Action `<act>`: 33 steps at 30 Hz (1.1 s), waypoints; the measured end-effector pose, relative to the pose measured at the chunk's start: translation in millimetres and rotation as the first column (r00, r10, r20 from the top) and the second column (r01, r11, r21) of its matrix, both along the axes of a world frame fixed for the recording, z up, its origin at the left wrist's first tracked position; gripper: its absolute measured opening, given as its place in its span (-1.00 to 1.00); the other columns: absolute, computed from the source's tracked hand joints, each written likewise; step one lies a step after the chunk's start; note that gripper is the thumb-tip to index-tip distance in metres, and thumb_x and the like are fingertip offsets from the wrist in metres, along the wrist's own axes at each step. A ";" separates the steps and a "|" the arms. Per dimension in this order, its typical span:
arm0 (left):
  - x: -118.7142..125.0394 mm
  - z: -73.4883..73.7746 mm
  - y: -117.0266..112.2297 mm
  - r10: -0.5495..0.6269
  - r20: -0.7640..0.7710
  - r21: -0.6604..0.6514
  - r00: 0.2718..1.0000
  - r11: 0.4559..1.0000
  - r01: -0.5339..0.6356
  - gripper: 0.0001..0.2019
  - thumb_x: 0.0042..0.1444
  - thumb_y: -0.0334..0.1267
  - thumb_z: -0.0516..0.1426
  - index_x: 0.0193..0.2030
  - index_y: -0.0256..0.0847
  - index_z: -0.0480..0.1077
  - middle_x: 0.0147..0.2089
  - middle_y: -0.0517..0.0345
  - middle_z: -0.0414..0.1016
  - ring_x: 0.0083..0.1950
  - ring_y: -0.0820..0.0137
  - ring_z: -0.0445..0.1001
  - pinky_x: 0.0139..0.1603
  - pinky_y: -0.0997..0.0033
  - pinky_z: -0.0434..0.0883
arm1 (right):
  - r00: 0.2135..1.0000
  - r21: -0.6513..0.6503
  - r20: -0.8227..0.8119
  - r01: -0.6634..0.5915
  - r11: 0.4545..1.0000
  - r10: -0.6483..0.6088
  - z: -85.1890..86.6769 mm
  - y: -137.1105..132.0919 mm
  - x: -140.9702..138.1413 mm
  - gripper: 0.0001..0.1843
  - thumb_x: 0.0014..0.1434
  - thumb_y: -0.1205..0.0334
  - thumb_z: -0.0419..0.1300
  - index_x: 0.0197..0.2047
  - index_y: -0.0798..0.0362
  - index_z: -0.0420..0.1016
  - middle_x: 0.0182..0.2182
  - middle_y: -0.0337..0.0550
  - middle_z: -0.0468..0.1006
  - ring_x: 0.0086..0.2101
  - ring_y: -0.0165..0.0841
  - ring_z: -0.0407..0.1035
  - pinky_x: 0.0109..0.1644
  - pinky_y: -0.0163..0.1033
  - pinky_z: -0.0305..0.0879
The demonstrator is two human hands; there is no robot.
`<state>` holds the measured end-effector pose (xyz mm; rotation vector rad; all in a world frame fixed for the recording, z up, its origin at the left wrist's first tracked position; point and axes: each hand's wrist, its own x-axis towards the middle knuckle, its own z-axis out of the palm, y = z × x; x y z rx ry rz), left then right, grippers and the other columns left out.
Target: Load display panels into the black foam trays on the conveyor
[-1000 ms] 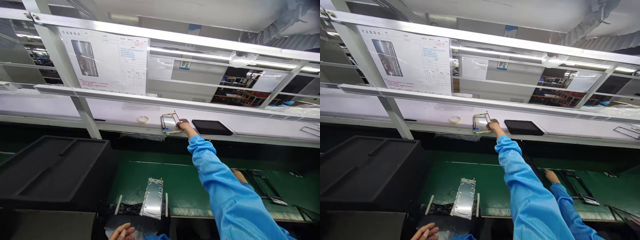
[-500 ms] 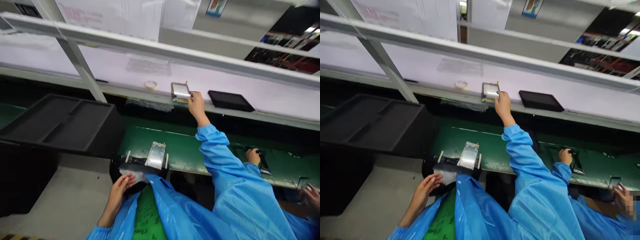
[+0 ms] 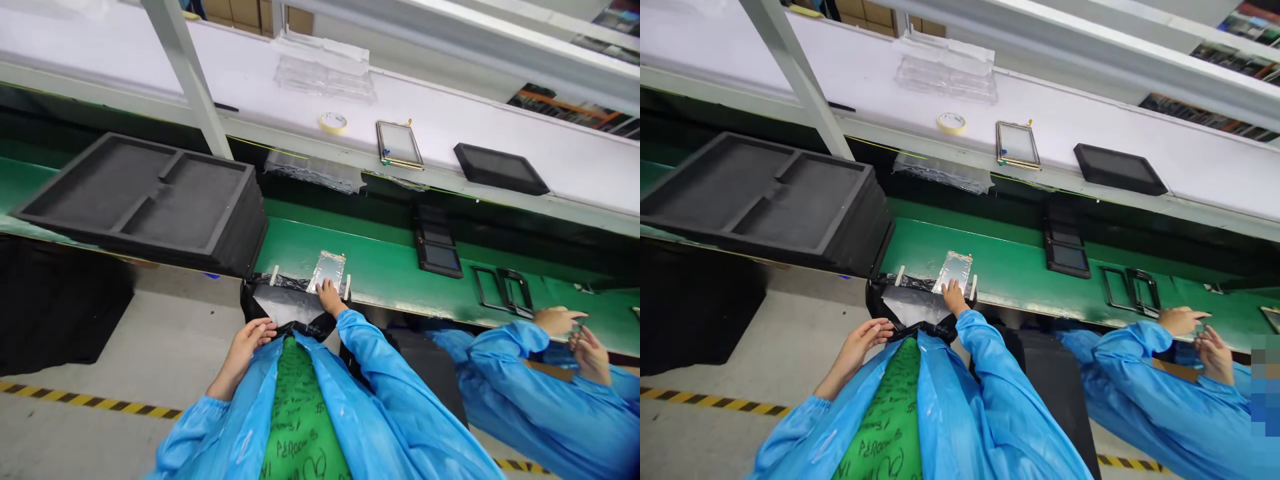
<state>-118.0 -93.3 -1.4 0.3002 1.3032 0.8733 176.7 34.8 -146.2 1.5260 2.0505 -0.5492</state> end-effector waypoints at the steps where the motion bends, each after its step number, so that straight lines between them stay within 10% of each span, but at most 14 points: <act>1: -4.0 -0.6 -3.3 0.008 0.003 -0.010 1.000 1.000 -0.008 -0.36 -0.20 0.13 0.46 -0.09 -0.32 0.56 -0.08 -0.18 0.70 -0.15 0.20 0.64 -0.11 0.29 0.49 | 1.000 0.013 0.005 -0.006 1.000 0.006 -2.4 0.5 1.0 -0.28 0.30 0.56 -0.08 0.51 0.19 0.11 0.47 0.54 -0.01 0.45 0.18 -0.01 0.34 0.25 0.24; 19: -17.7 -32.2 -11.9 -0.002 0.016 0.012 1.000 1.000 0.002 -0.41 -0.14 0.08 0.45 -0.07 -0.30 0.54 -0.10 -0.11 0.71 -0.16 0.26 0.65 -0.13 0.36 0.49 | 0.991 0.213 0.079 -0.123 0.969 0.109 -6.9 1.3 -4.2 -0.32 0.26 0.59 -0.10 0.44 0.44 0.19 0.31 0.73 0.23 0.33 0.22 0.26 0.22 0.33 0.36; 33: 85.8 -96.6 103.0 -0.097 0.371 -0.163 0.923 0.972 0.168 -0.77 0.34 -0.37 0.12 0.06 -0.45 0.43 -0.21 -0.24 0.68 -0.26 0.20 0.69 -0.11 0.28 0.56 | 0.989 0.283 -0.142 -0.009 0.959 0.051 72.6 40.3 25.7 -0.54 0.49 0.20 -0.08 0.35 0.06 0.38 0.22 0.14 0.55 0.15 -0.19 0.51 0.17 -0.14 0.46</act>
